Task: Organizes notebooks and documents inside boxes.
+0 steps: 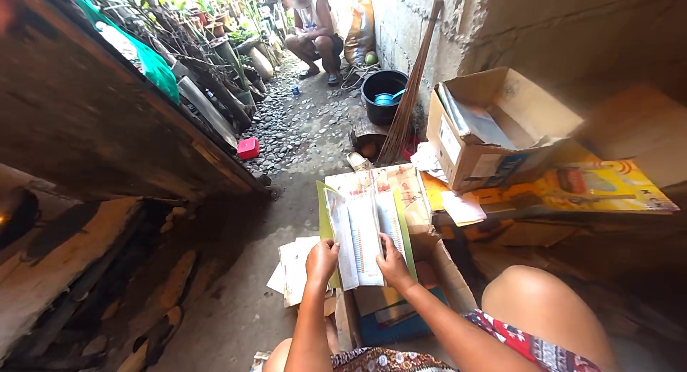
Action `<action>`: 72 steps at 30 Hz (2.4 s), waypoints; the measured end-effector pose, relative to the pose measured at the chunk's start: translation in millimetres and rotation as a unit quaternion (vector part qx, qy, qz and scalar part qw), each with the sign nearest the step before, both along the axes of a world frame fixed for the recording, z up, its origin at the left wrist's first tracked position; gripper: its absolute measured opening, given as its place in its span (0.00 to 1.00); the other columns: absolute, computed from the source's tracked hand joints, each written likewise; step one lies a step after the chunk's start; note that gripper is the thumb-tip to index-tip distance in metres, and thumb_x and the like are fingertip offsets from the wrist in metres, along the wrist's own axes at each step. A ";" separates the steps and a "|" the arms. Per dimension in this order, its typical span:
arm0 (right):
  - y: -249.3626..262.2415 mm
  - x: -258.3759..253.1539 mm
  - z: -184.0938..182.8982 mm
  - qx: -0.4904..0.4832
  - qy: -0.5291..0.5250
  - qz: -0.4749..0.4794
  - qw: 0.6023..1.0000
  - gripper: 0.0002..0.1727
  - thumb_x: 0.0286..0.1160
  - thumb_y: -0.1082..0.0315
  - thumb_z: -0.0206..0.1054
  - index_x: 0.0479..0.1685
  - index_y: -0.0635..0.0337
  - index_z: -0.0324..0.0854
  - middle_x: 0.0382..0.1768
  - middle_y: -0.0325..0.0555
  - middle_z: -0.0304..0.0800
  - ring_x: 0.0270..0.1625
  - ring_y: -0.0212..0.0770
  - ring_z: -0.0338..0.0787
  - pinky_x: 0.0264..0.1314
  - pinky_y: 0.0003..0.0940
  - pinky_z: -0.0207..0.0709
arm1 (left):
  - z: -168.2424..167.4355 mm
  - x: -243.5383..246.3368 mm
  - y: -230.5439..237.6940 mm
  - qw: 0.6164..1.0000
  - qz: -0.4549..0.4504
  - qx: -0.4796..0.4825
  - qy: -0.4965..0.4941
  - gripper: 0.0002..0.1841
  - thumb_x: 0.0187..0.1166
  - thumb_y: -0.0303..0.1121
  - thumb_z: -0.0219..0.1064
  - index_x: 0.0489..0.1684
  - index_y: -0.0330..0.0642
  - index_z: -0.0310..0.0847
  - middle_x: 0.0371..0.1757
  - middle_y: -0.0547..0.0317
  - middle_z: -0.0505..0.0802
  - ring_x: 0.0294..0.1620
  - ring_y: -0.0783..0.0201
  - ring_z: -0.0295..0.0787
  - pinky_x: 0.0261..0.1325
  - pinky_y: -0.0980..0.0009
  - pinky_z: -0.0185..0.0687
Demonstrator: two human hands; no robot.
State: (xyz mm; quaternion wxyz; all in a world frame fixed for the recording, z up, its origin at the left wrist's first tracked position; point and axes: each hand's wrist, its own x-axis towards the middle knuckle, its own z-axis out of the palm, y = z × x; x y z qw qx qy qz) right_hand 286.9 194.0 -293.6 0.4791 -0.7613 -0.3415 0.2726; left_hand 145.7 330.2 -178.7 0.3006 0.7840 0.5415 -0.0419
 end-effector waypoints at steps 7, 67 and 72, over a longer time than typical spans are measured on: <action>1.7 16.8 6.5 -0.026 0.058 -0.077 0.995 0.36 0.76 0.80 0.54 0.90 0.63 0.57 0.81 0.61 0.75 0.80 0.54 0.80 0.81 0.50 0.73 | 2.0 7.8 -4.1 1.000 -0.008 0.004 0.001 0.17 0.89 0.46 0.58 0.53 0.45 0.90 0.47 0.49 0.94 0.50 0.49 0.91 0.57 0.42 0.82; -21.8 59.9 -38.5 -0.133 0.255 -0.128 0.949 0.31 0.87 0.52 0.63 0.76 0.69 0.71 0.65 0.68 0.84 0.67 0.59 0.86 0.73 0.56 0.77 | 6.8 52.7 -55.8 0.987 -0.137 0.067 0.044 0.28 0.91 0.52 0.53 0.91 0.64 0.63 0.63 0.46 0.92 0.63 0.43 0.90 0.63 0.40 0.82; -24.6 59.4 -35.6 -0.096 0.263 -0.137 0.950 0.37 0.93 0.41 0.47 0.75 0.70 0.74 0.70 0.68 0.81 0.74 0.58 0.82 0.77 0.57 0.72 | 10.7 61.4 -85.8 0.983 -0.169 0.038 0.061 0.42 0.84 0.61 0.59 0.97 0.74 0.39 0.62 0.39 0.88 0.58 0.40 0.90 0.57 0.40 0.85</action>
